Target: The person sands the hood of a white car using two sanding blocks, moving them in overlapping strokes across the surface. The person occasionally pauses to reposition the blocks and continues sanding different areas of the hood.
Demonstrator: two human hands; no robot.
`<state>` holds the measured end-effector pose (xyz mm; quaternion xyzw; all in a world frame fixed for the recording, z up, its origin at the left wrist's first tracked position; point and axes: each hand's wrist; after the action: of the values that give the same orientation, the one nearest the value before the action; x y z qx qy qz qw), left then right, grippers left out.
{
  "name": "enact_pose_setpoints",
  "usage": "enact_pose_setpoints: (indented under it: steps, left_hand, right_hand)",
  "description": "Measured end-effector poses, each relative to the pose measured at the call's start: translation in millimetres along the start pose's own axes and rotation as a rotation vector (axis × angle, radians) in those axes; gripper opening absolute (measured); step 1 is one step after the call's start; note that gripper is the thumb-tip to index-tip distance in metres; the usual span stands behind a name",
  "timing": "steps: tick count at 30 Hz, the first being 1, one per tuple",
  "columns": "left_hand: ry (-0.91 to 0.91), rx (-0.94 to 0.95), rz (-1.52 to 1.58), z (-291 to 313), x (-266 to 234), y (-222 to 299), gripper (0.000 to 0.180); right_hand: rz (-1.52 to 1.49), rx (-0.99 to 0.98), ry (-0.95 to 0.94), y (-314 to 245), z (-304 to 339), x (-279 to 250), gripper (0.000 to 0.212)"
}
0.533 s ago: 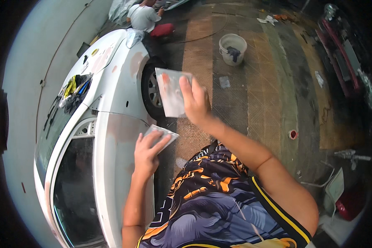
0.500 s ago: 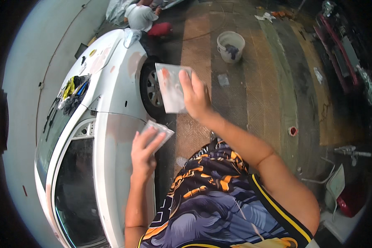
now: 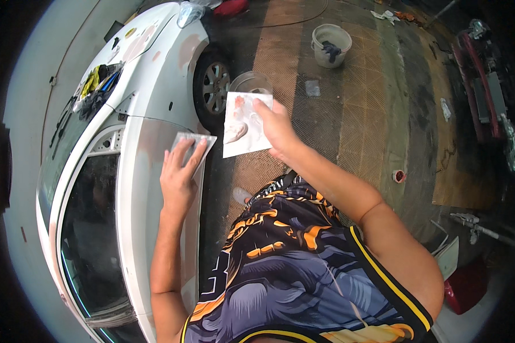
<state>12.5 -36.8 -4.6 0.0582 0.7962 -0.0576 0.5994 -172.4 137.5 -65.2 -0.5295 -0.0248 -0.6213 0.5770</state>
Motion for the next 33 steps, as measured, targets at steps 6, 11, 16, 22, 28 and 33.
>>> enact_pose_setpoints:
  steps: [6,11,16,22,28,33]
  left_hand:
    - [-0.099,0.068,0.07,-16,1,19,0.077]
    - [-0.123,0.105,0.08,-23,-5,26,0.061]
    - [-0.028,0.093,0.054,-51,-29,13,0.078]
    - [-0.091,0.151,0.157,-37,-1,34,0.074]
    - [-0.028,0.114,0.22,-4,5,18,0.07]
    - [0.262,0.125,0.587,-24,-3,47,0.071]
  right_hand:
    - [0.406,-0.289,0.054,23,-12,-4,0.028]
    - [0.736,-0.268,0.054,23,-1,9,0.033]
    - [0.626,-0.411,-0.116,18,0,13,0.042]
    - [0.699,-0.526,0.185,19,-4,3,0.045]
    - [0.438,-0.592,0.217,-5,-16,3,0.038]
    - [-0.069,0.1,0.076,15,-15,15,0.035]
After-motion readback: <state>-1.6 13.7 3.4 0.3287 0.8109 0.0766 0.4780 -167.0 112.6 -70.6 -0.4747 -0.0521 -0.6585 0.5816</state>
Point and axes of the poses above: each hand's wrist, its own z-axis away from the middle knuckle, its own x-axis out of the palm, y = z × x, and after that the axes turned 14 degrees about x, right-handed
